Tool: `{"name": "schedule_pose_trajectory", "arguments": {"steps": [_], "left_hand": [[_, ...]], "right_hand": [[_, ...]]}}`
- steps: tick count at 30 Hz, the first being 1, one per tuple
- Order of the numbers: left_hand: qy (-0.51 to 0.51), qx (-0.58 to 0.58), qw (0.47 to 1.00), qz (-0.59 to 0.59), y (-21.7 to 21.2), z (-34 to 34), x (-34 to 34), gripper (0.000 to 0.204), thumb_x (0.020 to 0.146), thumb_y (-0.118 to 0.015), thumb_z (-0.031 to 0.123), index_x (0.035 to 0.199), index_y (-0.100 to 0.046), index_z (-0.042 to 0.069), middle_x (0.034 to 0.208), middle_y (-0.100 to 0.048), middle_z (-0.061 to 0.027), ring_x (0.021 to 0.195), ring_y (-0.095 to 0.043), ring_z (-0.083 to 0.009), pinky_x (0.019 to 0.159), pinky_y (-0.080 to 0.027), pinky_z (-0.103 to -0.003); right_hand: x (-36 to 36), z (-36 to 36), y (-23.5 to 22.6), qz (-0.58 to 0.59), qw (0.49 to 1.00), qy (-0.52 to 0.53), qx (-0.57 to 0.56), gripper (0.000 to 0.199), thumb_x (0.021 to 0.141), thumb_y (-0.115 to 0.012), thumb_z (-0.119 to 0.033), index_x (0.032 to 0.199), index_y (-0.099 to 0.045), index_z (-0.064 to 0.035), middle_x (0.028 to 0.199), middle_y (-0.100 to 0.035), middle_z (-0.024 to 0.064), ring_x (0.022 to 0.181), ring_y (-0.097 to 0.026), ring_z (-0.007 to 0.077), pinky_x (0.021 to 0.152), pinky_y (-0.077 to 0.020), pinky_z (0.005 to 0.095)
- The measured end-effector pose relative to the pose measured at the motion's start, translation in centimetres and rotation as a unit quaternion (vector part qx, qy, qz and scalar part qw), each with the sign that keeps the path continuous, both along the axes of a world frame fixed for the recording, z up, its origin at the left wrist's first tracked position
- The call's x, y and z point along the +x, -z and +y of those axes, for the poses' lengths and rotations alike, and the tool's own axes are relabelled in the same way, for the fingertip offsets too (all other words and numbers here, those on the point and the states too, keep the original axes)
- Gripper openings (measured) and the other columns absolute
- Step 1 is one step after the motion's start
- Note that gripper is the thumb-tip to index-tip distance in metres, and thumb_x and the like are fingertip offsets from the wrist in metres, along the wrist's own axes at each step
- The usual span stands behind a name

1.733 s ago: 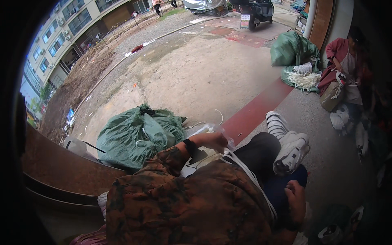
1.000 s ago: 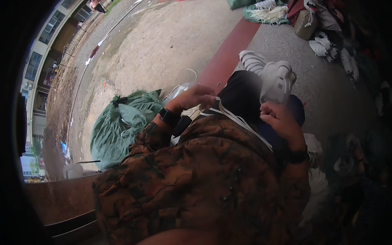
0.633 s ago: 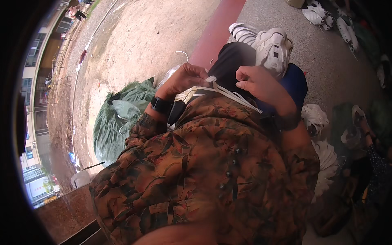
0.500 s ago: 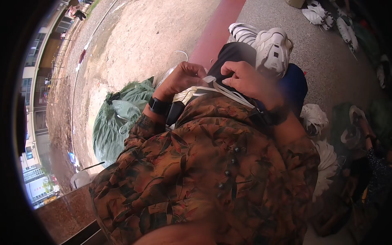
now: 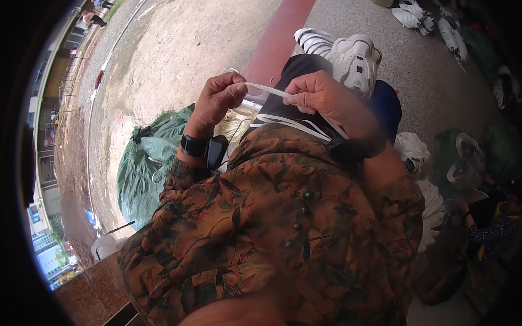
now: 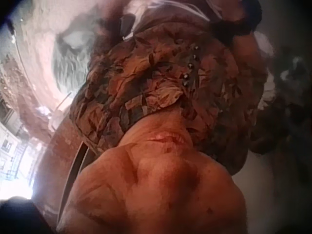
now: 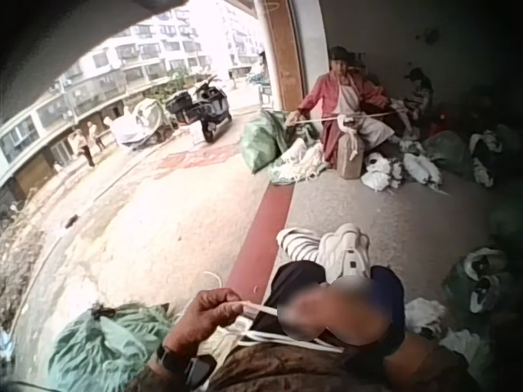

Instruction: The person sits on the ground and threads white shoelaces through the eyelets of white sneakers. They pull the laces tight, adjust the tongue, and tie knots on multiple shoes, handling them one at a time.

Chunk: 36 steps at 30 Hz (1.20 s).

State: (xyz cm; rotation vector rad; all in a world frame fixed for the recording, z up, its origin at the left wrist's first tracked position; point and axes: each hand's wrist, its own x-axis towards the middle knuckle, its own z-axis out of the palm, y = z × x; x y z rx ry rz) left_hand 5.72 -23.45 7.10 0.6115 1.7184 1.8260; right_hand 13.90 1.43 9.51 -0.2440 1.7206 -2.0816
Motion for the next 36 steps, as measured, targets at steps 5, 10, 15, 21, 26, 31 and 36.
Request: {"name": "schedule_pose_trajectory", "arguments": {"steps": [5,10,15,21,26,31,36], "left_hand": [[-0.215,-0.117,0.967,0.070,5.5,-5.9,-6.1,0.018,0.086,-0.061,0.020,0.079,-0.062,0.003,0.061,-0.047,0.0056,0.054,-0.037,-0.0032,0.048,-0.029,-0.020],[-0.437,-0.245,0.862,0.081,16.3,-14.8,-11.9,0.022,0.084,-0.062,0.020,0.075,-0.063,0.000,0.061,-0.053,0.0006,0.053,-0.044,-0.0086,0.049,-0.037,-0.026],[-0.317,-0.418,0.836,0.161,19.0,-11.9,-13.2,0.027,0.080,-0.064,0.023,0.089,-0.065,-0.003,0.077,-0.066,-0.0155,0.072,-0.063,-0.0226,0.066,-0.048,-0.034],[0.065,-0.103,0.960,0.251,2.0,11.4,-3.1,0.043,0.087,-0.059,0.030,0.112,-0.055,-0.004,0.107,-0.061,-0.0154,0.099,-0.058,-0.0219,0.086,-0.045,-0.032],[0.330,-0.012,0.944,0.007,-2.0,17.6,3.6,0.035,0.088,-0.060,0.029,0.107,-0.058,0.000,0.079,-0.057,0.0011,0.071,-0.049,-0.0070,0.066,-0.039,-0.021],[0.201,-0.040,0.978,0.035,0.8,14.9,0.4,0.021,0.087,-0.061,0.022,0.080,-0.064,0.003,0.062,-0.047,0.0084,0.054,-0.034,-0.0011,0.049,-0.024,-0.018],[0.140,-0.107,0.983,-0.049,3.0,10.0,-2.6,0.020,0.086,-0.063,0.023,0.080,-0.065,0.004,0.064,-0.051,0.0077,0.057,-0.038,-0.0002,0.051,-0.028,-0.017]], "right_hand": [[5.0,7.7,-2.4,0.000,0.992,0.123,0.031,0.016,0.082,-0.062,-0.013,0.076,-0.060,0.0020,0.057,-0.043,-0.0054,0.049,-0.034,0.0023,0.044,-0.0240,0.0176],[10.5,15.6,-3.6,0.017,0.982,0.186,0.025,0.013,0.076,-0.065,-0.011,0.074,-0.059,0.0007,0.061,-0.051,-0.0029,0.052,-0.039,0.0028,0.047,-0.0283,0.0179],[12.8,18.7,-2.9,0.043,0.966,0.254,-0.014,0.011,0.076,-0.065,-0.011,0.074,-0.060,-0.0010,0.060,-0.050,-0.0034,0.050,-0.037,0.0032,0.047,-0.0279,0.0183],[7.1,11.2,-2.9,0.040,0.970,0.203,0.125,0.009,0.078,-0.065,-0.010,0.075,-0.062,-0.0018,0.061,-0.048,-0.0063,0.053,-0.036,0.0012,0.048,-0.0275,0.0176],[7.1,12.0,-1.8,0.074,0.964,0.198,0.161,0.012,0.078,-0.065,-0.014,0.075,-0.064,-0.0023,0.061,-0.050,-0.0063,0.054,-0.039,0.0004,0.049,-0.0293,0.0159],[12.9,16.5,1.0,-0.063,0.951,0.271,0.138,0.014,0.080,-0.063,-0.016,0.076,-0.064,-0.0030,0.065,-0.055,-0.0045,0.055,-0.042,0.0006,0.050,-0.0314,0.0161],[15.1,18.2,4.0,-0.064,0.946,0.296,0.112,0.014,0.080,-0.060,-0.018,0.075,-0.062,-0.0045,0.067,-0.054,-0.0040,0.060,-0.046,0.0029,0.057,-0.0362,0.0180]]}}
